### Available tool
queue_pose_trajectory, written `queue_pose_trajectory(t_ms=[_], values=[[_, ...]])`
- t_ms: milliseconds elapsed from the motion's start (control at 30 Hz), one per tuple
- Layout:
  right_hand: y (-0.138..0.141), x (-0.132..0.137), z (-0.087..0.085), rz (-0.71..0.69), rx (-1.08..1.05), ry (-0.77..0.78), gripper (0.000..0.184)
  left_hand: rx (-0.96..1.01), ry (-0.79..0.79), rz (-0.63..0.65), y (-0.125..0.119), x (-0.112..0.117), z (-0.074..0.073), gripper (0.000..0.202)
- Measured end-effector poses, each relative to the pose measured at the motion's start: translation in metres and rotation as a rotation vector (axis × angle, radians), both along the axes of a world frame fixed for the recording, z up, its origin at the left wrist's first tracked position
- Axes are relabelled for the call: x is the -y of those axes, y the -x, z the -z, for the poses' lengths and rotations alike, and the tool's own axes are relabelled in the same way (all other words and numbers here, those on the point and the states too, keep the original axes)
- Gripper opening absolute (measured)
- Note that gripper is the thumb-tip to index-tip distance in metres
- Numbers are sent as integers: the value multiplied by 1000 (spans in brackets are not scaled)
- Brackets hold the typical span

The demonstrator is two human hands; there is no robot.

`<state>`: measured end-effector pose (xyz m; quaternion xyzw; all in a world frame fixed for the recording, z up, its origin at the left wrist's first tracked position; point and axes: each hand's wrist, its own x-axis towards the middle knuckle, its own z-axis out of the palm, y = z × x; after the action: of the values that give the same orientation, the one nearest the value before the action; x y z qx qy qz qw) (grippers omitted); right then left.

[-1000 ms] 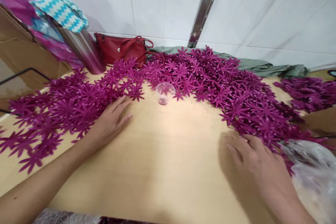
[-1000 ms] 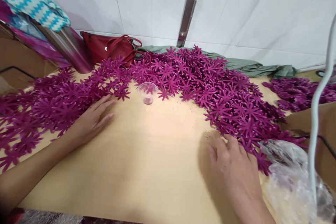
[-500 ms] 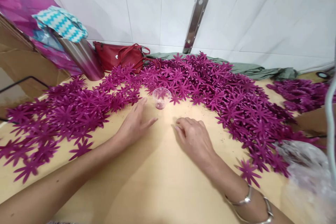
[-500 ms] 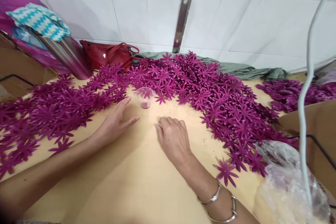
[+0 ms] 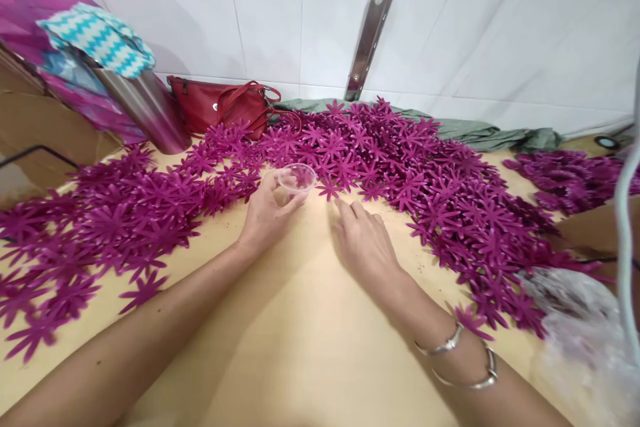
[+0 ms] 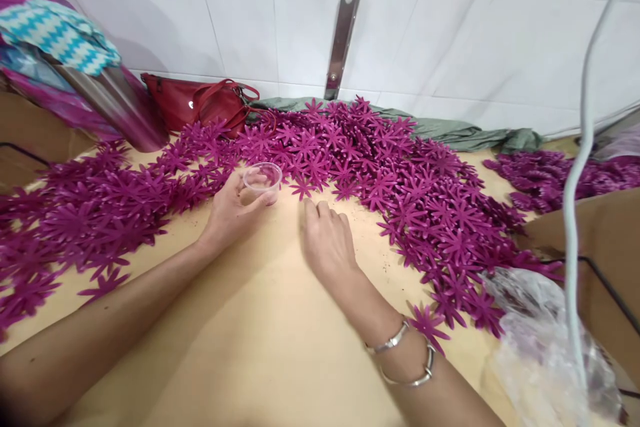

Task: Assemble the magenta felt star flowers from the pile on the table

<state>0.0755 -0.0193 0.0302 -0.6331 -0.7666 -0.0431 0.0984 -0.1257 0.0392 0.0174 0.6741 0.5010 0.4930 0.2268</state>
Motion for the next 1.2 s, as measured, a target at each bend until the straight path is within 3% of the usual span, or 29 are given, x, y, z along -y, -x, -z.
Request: queue_pose_trajectory(t_ms=[67, 167, 300, 400, 567, 667, 767, 900, 967, 1100, 1200], values=[[6, -16, -5, 36, 5, 78, 47, 54, -8, -8, 5, -2, -1, 46], [25, -24, -10, 49, 12, 152, 45, 116, -54, -38, 13, -7, -5, 51], [63, -8, -17, -157, -10, 183, 43, 139, -108, -69, 20, -12, -13, 54], [76, -3, -22, -294, -77, 151, 48, 154, -139, -79, 23, -10, -23, 56], [62, -30, -21, -119, -147, 25, 37, 166, -188, -72, 25, -2, -39, 57], [69, -35, -12, -111, -122, 65, 39, 213, -226, -66, 26, -2, -42, 57], [96, -22, -4, -230, -88, 159, 42, 253, -228, -44, 25, -2, -43, 56], [126, -14, -5, -447, -125, 160, 42, 276, -209, 11, 21, 4, -53, 55], [126, -24, -7, -384, -171, 104, 45, 278, -223, 25, 20, 8, -60, 54], [104, -58, -9, -62, -212, -52, 59, 265, -245, 28, 20, 10, -67, 55], [97, -66, -4, -54, -199, -7, 56, 292, -236, 49, 20, 8, -68, 56]])
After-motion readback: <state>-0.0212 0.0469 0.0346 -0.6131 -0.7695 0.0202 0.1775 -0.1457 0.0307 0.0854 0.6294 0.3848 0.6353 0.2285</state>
